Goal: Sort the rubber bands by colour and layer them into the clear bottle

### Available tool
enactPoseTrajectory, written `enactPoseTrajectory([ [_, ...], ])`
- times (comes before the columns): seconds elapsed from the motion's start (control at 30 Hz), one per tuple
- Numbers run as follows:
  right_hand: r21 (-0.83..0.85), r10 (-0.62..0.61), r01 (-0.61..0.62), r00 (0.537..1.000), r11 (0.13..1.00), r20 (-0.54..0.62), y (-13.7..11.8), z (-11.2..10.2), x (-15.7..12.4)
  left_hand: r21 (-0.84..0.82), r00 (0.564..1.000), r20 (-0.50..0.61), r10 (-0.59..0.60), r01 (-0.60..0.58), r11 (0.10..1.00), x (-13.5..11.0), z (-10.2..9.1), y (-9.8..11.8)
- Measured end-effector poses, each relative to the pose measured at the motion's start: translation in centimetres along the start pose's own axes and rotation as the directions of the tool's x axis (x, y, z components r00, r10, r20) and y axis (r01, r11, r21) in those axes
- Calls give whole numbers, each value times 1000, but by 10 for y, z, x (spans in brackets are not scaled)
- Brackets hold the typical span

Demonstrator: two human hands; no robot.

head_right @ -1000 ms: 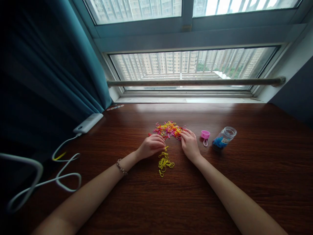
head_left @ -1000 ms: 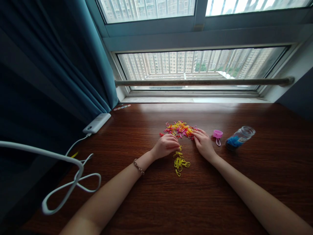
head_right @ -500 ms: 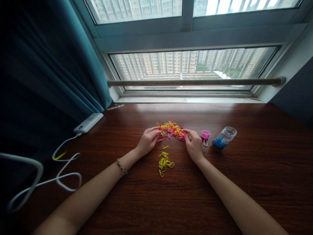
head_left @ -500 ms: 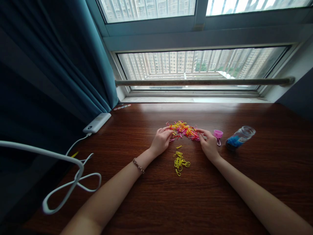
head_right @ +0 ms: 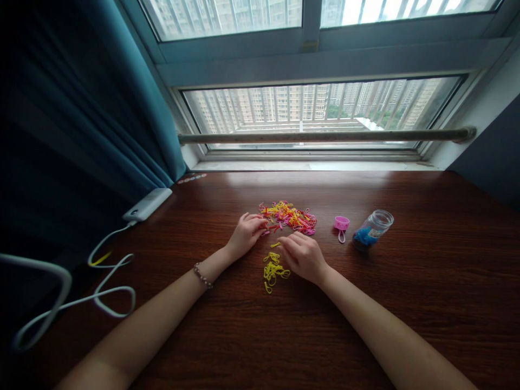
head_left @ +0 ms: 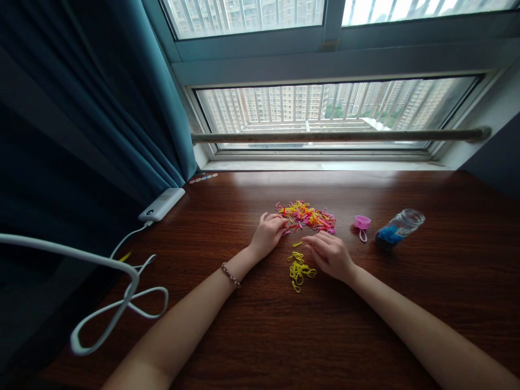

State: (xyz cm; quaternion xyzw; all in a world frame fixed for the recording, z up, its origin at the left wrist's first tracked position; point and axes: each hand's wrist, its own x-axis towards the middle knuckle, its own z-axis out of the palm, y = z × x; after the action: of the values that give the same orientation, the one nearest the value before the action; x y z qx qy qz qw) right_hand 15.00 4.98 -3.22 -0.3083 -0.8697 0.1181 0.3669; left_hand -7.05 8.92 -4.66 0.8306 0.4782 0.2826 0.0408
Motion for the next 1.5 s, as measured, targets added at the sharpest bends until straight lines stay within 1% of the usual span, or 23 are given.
enactPoseTrajectory([
  [0.1,-55,143,-153,979,987,-145,10,2,2,4,999,-25,28,-28,1000,0,0,-1],
  [0.17,-83,193,-210,965,974,-180,19,5,4,24,997,-50,58,-57,998,0,-2,1],
  [0.33,-177,284,-311,945,934,-162,36,17,2,60,978,-137,155,-148,987,-2,-7,11],
  [0.43,-223,328,-349,936,910,-125,41,21,1,49,953,-118,279,-275,960,-6,-9,21],
  [0.5,-232,332,-345,939,909,-94,43,22,1,31,923,-89,374,-373,927,-8,-10,28],
  [0.57,-219,334,-345,939,913,-85,45,22,2,7,889,-69,452,-453,891,-10,-11,33],
  [0.63,-180,341,-354,935,918,-101,47,20,3,-29,864,-52,500,-502,864,-11,-12,37],
  [0.7,-114,344,-360,929,926,-136,48,18,4,-72,854,-34,519,-520,851,-11,-12,38],
  [0.8,33,347,-349,913,937,-216,47,12,5,-113,853,-7,522,-520,847,-10,-10,37],
  [0.93,205,417,-368,853,907,-313,42,5,5,-134,855,27,517,-510,850,-9,-10,35],
  [1.0,242,449,-385,828,891,-337,39,3,5,-132,866,31,499,-491,861,-9,-11,35],
  [1.07,261,458,-384,819,885,-347,37,2,5,-117,887,19,462,-457,882,-9,-12,33],
  [1.13,280,456,-373,818,885,-351,34,1,5,-88,919,-24,392,-393,915,-8,-12,30],
  [1.23,303,441,-342,818,889,-369,27,-3,6,-26,969,-114,221,-226,974,-5,-10,22],
  [1.3,315,417,-309,828,897,-376,20,-6,7,16,987,-122,102,-101,995,-3,-6,16],
  [1.37,332,381,-269,858,904,-344,11,-9,6,56,997,-76,21,-17,998,-2,-2,11],
  [1.43,353,312,-213,917,911,-250,3,-10,5,91,1000,-21,-3,5,996,-1,2,8],
  [1.5,366,193,-142,976,920,-105,-3,-10,4,117,1000,18,12,-14,993,-1,4,8],
])
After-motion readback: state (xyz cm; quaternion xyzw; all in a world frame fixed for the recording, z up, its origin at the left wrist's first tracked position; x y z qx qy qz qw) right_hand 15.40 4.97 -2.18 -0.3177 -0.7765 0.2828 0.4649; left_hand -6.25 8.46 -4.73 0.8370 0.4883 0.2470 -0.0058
